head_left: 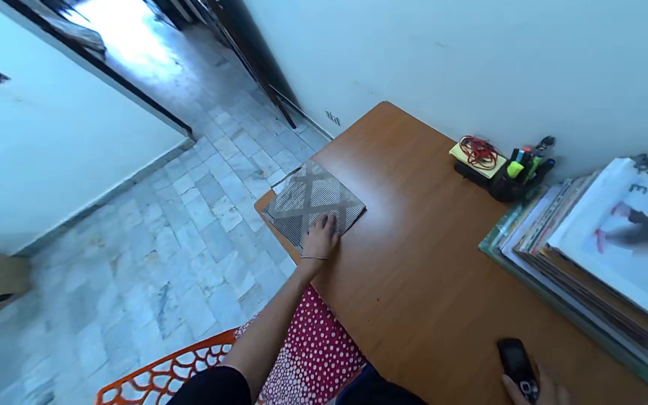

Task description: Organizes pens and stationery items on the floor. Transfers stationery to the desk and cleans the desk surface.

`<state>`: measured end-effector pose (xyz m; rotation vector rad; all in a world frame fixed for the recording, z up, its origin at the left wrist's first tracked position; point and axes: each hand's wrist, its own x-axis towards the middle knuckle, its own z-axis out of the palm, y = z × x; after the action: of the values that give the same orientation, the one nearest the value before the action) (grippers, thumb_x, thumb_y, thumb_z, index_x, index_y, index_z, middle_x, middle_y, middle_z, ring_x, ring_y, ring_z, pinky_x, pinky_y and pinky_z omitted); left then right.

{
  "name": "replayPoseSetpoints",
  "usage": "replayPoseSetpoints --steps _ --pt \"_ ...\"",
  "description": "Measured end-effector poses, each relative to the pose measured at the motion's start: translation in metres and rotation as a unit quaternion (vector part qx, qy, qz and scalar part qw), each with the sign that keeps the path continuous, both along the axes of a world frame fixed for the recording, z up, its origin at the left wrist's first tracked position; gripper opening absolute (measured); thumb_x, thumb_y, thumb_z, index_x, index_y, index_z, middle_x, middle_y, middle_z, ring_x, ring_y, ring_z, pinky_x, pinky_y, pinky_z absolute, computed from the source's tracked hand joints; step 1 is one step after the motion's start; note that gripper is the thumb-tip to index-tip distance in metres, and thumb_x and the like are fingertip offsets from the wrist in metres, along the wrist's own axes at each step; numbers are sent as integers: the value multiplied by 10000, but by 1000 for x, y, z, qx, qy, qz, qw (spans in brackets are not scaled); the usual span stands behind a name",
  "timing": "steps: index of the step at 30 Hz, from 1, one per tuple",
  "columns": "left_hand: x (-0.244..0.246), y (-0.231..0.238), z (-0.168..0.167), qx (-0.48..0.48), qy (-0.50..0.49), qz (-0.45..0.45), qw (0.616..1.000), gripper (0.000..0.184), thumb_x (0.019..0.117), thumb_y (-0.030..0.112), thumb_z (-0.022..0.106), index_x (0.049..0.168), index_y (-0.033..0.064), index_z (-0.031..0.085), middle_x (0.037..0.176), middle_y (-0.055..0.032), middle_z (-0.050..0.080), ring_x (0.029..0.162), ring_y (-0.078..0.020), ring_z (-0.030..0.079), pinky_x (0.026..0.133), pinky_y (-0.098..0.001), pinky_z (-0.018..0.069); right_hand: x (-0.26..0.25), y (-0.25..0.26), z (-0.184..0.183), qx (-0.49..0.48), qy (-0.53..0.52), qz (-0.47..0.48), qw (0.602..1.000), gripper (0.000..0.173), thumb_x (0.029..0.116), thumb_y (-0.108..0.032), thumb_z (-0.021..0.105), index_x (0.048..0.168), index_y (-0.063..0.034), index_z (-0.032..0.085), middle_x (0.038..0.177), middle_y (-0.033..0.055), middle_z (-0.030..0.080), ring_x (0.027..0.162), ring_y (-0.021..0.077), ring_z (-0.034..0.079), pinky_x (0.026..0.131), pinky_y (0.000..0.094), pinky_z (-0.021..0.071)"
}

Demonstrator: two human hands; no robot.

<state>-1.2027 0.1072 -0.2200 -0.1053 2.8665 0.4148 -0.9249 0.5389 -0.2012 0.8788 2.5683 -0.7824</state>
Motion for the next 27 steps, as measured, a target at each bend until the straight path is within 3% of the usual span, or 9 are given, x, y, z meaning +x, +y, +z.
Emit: replayPoseSetpoints --steps 4,7,12,16,19,21,22,24,27 --pt "-18 2 9 -32 -70 -52 996 588 1003 200 637 1551 98 449 1584 -223 411 1441 -464 402 1056 -653 430 2 -7 0 12 -7 13 1000 908 852 -324 819 1544 58 372 1522 368 391 1373 573 406 1118 650 350" --pt "-32 13 20 -50 -110 -59 991 630 962 137 672 1547 87 442 1567 -245 412 1409 -482 425 1035 -633 461 6 -16 -5 49 1 14 999 802 893 -230 778 1540 47 391 1488 374 427 1334 583 441 1090 653 380" --pt "-43 25 8 -84 -71 -36 993 585 985 2 592 1544 46 425 1513 -288 438 1323 -512 499 976 -615 512 4 -19 -17 77 52 -9 996 781 896 -191 769 1528 70 393 1433 399 462 1297 602 464 1078 670 381" --pt "-38 40 0 -40 -34 -21 998 522 985 1 580 1497 74 507 1463 -282 488 1294 -488 531 973 -613 511 2 -20 -19 102 30 -5 994 866 867 -224 811 1545 67 360 1441 381 469 1297 591 473 1059 672 398" --pt "1 83 9 34 -35 -70 996 463 978 34 608 1438 51 567 1436 -256 528 1266 -440 576 1009 -571 515 2 -19 -23 103 41 -10 994 817 868 -190 801 1531 61 395 1440 380 470 1298 588 472 1066 669 394" --pt "47 124 9 103 -38 -140 984 404 959 31 640 1363 36 625 1403 -253 555 1217 -436 609 974 -580 539 1 -19 -25 92 54 -20 994 805 863 -176 800 1523 64 406 1435 385 469 1300 591 466 1074 676 382" --pt "68 148 2 119 -71 -184 973 396 984 50 595 1379 58 621 1424 -223 555 1250 -400 600 1012 -548 527 1 -18 -25 84 58 -29 994 804 860 -174 801 1521 62 411 1435 386 469 1300 592 464 1076 679 376" --pt "118 193 -2 160 -138 -299 931 399 1052 52 462 1435 50 573 1484 -203 529 1351 -384 536 1098 -518 469 3 -13 -23 62 75 -62 993 798 844 -163 804 1510 65 428 1430 401 465 1298 599 463 1078 678 373" --pt "203 238 -7 212 -121 -489 838 373 1029 -16 483 1381 2 608 1385 -231 600 1275 -440 574 1026 -566 496 16 8 -14 15 97 -138 986 782 864 -161 776 1506 93 410 1447 402 450 1341 550 450 1124 613 364"
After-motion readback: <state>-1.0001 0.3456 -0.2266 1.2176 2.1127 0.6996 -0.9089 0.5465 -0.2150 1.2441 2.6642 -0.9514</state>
